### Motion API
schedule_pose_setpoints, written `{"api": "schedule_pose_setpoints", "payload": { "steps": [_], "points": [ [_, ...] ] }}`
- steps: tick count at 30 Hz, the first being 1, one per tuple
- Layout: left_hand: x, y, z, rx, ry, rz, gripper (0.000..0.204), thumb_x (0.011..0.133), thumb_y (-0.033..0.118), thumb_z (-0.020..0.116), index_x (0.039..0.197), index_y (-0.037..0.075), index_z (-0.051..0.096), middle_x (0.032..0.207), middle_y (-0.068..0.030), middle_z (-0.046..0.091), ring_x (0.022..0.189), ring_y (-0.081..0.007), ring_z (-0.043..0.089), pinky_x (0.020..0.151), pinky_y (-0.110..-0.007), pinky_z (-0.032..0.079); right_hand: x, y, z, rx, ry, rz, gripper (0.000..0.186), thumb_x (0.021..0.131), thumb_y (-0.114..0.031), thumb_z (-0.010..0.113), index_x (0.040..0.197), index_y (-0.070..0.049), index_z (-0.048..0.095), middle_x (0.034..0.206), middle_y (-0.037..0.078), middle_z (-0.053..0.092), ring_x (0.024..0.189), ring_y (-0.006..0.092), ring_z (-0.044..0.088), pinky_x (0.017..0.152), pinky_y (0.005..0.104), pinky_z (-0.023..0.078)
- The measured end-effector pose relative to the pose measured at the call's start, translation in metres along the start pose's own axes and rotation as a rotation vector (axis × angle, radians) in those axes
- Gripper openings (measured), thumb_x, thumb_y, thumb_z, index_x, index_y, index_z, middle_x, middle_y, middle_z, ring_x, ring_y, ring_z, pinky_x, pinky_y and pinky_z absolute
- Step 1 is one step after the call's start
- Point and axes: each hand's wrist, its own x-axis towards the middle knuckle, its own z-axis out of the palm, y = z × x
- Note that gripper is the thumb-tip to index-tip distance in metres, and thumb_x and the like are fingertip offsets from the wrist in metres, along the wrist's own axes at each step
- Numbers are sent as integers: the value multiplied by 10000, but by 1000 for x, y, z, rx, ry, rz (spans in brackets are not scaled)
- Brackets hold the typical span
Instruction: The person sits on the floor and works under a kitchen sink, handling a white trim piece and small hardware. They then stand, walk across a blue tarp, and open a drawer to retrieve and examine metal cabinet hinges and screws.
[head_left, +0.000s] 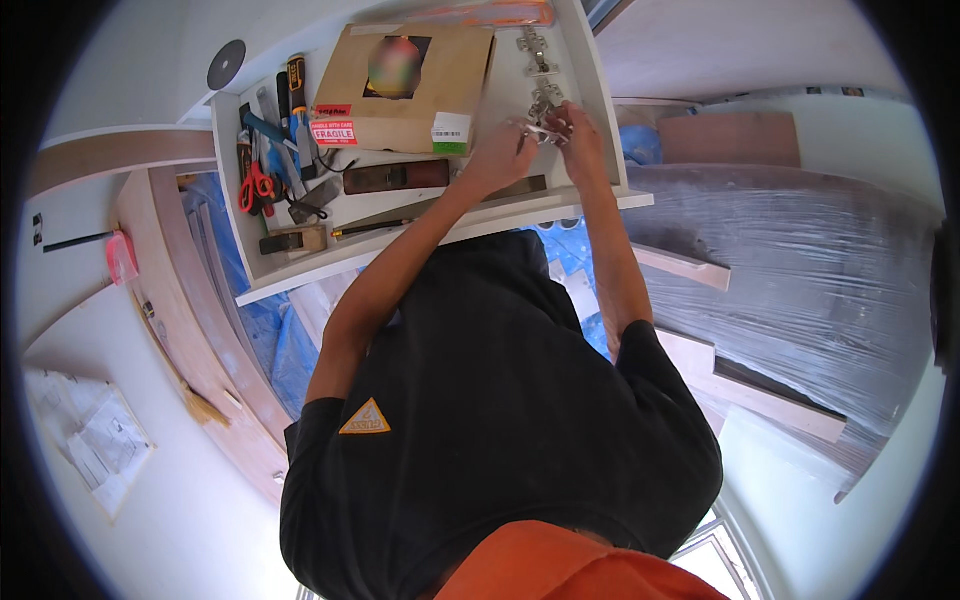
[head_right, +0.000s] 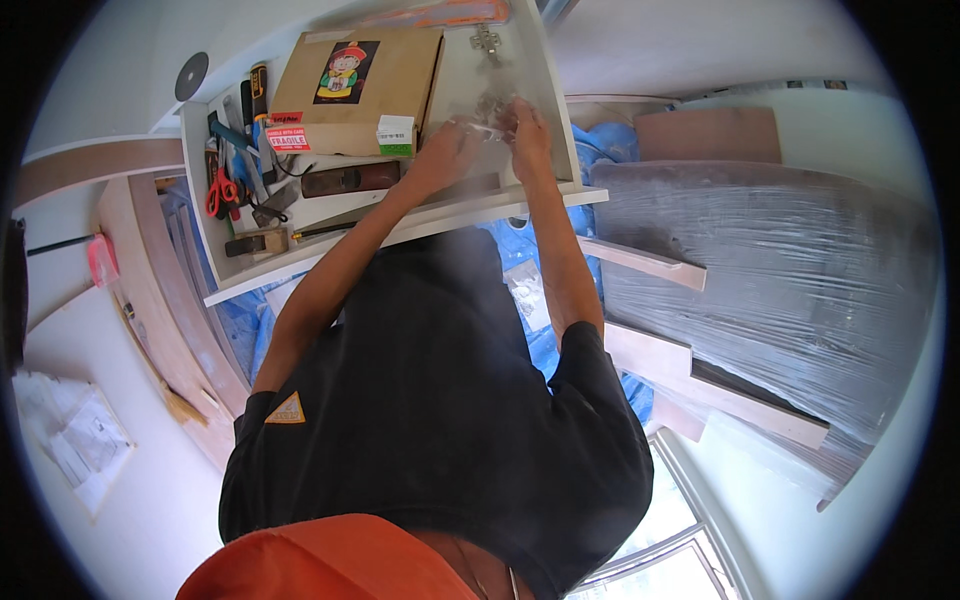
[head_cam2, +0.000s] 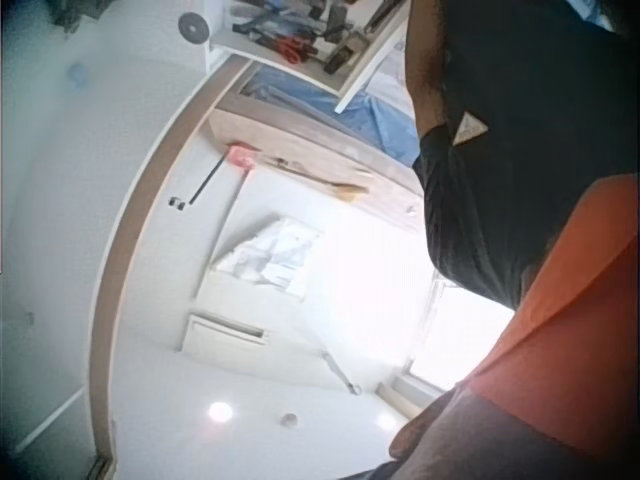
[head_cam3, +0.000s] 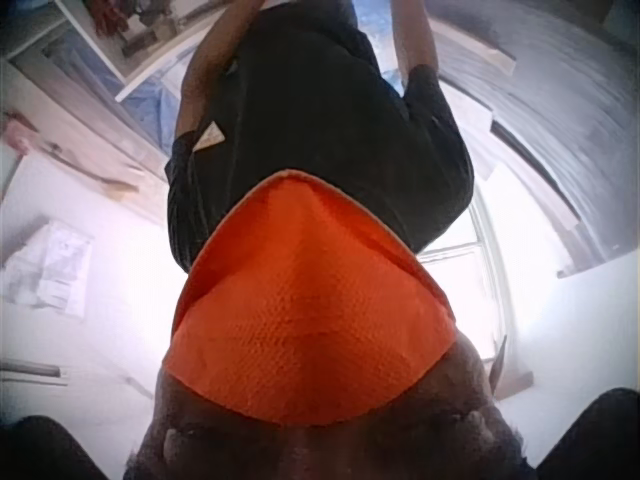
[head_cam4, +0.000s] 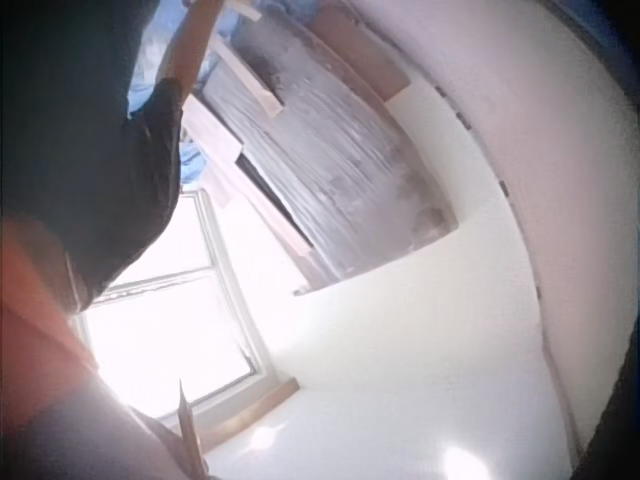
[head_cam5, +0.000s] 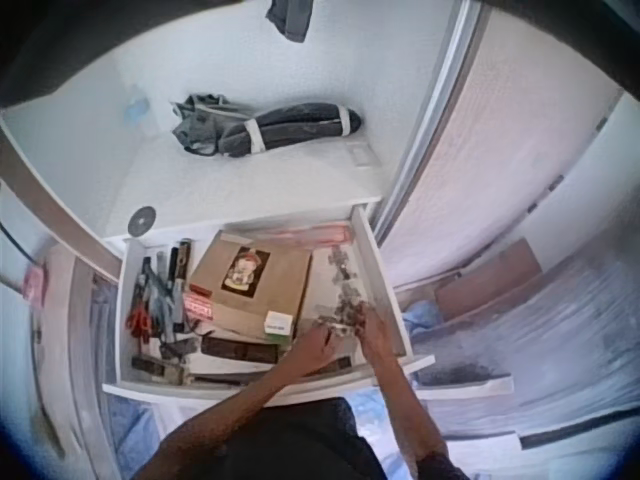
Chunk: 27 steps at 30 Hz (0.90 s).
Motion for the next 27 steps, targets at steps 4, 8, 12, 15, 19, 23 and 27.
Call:
{"api": "schedule_pose_setpoints", "payload": {
  "steps": [4, 8, 12, 15, 19, 23, 27],
  "points": [
    [9, 34, 0, 527, -20, 215, 210, 895, 142, 566, 1023, -5, 644, 1144, -213, 609, 944, -371, 649, 791, -431, 556, -4, 1, 9, 439, -76, 264, 486, 1062, -326, 263, 1256, 28, 534, 1177, 195, 622, 1128, 305, 592, 1013, 451, 471],
    [15, 46, -6, 877, -141, 284, 267, 830, 124, 612, 1073, 15, 631, 1176, -210, 604, 939, -337, 692, 647, -397, 614, -5, 4, 16, 513, -107, 282, 520, 1062, -331, 212, 1268, 22, 533, 1231, 215, 609, 1143, 322, 586, 1045, 456, 445],
    [22, 43, -17, 888, -241, 283, 234, 938, 137, 511, 1076, 15, 655, 1184, -223, 600, 893, -346, 661, 749, -407, 566, 0, 8, 16, 515, -144, 216, 536, 1050, -343, 212, 1307, 28, 500, 1258, 222, 589, 1178, 341, 562, 1038, 483, 429],
    [25, 37, -23, 449, -119, 158, 281, 941, 204, 542, 1049, -48, 604, 1031, -187, 644, 855, -344, 682, 776, -376, 568, 4, 11, 11, 540, -161, 196, 534, 1034, -325, 235, 1340, 37, 480, 1259, 226, 580, 1164, 330, 560, 1024, 475, 431],
    [16, 20, -24, 133, -338, -223, 428, 1011, 329, 469, 1093, -75, 581, 1000, -173, 636, 788, -251, 630, 786, -352, 504, 8, 13, 4, 490, -133, 125, 494, 1053, -305, 270, 1308, 28, 529, 1265, 233, 585, 1150, 350, 575, 1041, 447, 437],
    [2, 3, -15, -302, -297, -357, 479, 1029, 391, 452, 1138, -55, 588, 1023, -104, 616, 883, -144, 545, 827, -315, 463, 9, 12, 2, 367, -40, 18, 429, 1032, -246, 372, 1300, 51, 527, 1201, 211, 606, 1122, 311, 597, 1004, 425, 458],
    [0, -7, -7, -701, -257, -571, 459, 1026, 402, 461, 1183, -10, 593, 1076, -53, 611, 1007, -131, 523, 902, -309, 434, 8, 9, -1, 217, -15, 28, 395, 1006, -177, 446, 1303, 77, 509, 1156, 184, 612, 1099, 276, 613, 953, 397, 479]
  ]
}}
